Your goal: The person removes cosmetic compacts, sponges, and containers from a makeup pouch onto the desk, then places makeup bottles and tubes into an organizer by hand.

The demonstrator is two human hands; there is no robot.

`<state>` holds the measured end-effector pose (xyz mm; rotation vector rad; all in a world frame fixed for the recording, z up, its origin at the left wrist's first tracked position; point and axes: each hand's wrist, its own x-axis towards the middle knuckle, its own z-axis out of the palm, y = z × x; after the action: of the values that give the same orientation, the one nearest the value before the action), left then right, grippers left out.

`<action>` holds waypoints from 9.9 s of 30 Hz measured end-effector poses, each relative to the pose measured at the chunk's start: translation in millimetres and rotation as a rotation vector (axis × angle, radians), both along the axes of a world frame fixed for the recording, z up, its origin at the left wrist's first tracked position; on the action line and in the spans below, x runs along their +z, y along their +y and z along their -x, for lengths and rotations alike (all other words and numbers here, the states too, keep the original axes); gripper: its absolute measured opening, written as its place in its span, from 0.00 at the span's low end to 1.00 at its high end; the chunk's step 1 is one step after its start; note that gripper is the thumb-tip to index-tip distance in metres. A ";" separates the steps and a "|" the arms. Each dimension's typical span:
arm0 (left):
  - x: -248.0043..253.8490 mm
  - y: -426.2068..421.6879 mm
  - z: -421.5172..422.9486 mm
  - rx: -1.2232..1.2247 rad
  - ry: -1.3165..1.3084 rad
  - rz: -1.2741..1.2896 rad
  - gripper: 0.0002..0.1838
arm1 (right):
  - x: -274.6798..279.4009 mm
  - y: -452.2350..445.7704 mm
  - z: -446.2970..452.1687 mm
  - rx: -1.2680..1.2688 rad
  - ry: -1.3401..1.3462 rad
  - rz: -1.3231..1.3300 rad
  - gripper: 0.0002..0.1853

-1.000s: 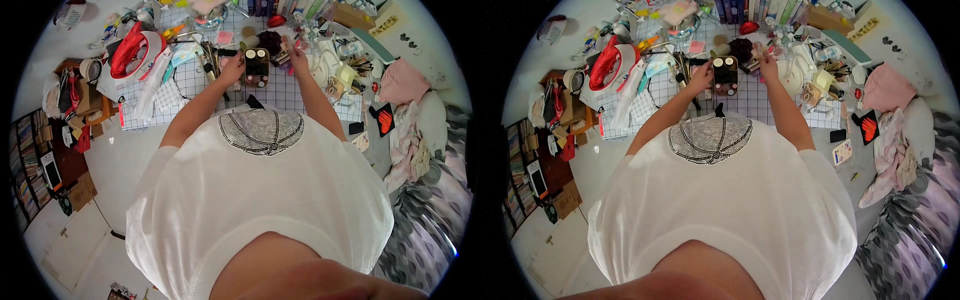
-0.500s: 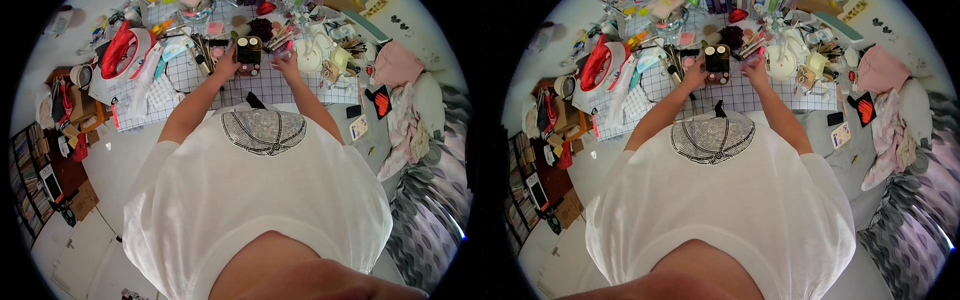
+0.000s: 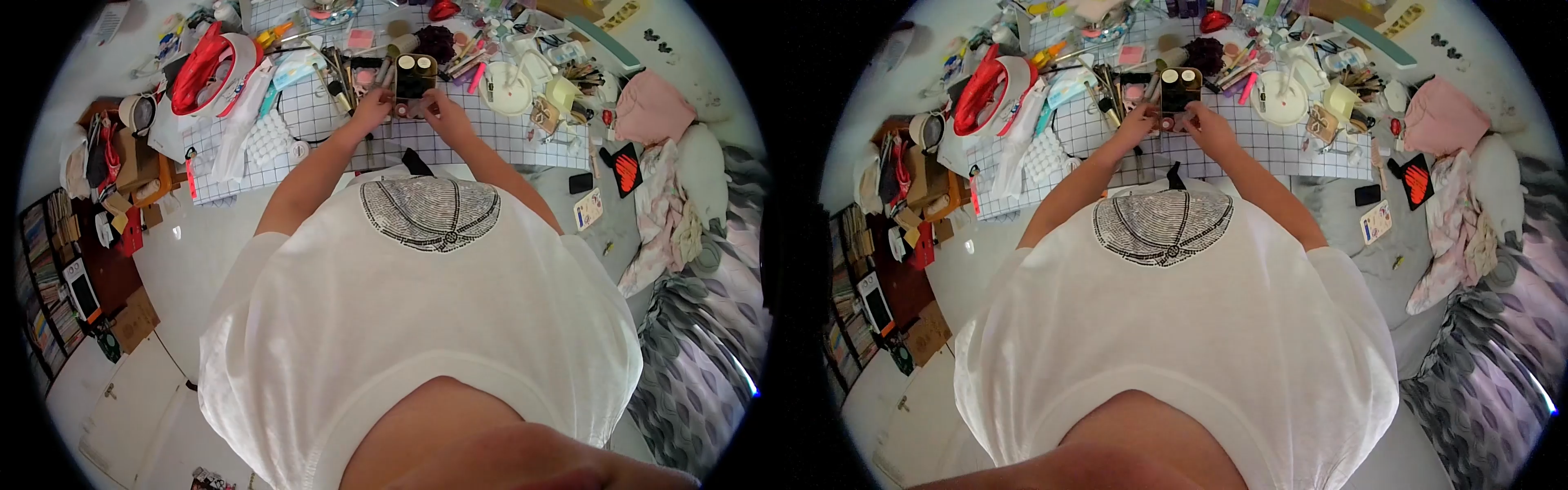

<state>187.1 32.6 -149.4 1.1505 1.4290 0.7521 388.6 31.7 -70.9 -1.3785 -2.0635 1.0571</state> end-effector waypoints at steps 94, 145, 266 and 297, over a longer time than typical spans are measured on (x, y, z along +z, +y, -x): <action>90.6 7.9 20.8 0.200 -0.743 0.273 0.09 | -67.6 45.7 -56.1 -0.357 -0.108 -0.166 0.17; 74.7 7.1 -18.0 -0.402 0.620 -0.554 0.13 | -3.1 27.5 -2.8 0.101 -0.013 -0.098 0.12; 73.3 -9.8 -15.2 -0.327 0.467 -0.762 0.11 | -22.3 0.5 -16.6 -0.003 0.037 -0.349 0.15; 6.8 -6.5 -4.7 0.059 0.173 -0.314 0.16 | -61.3 24.9 -17.2 -0.205 0.179 0.267 0.26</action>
<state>191.9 26.1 -142.5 1.4477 1.5295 0.9625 405.8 56.6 -132.2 -1.5220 -1.6605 1.3469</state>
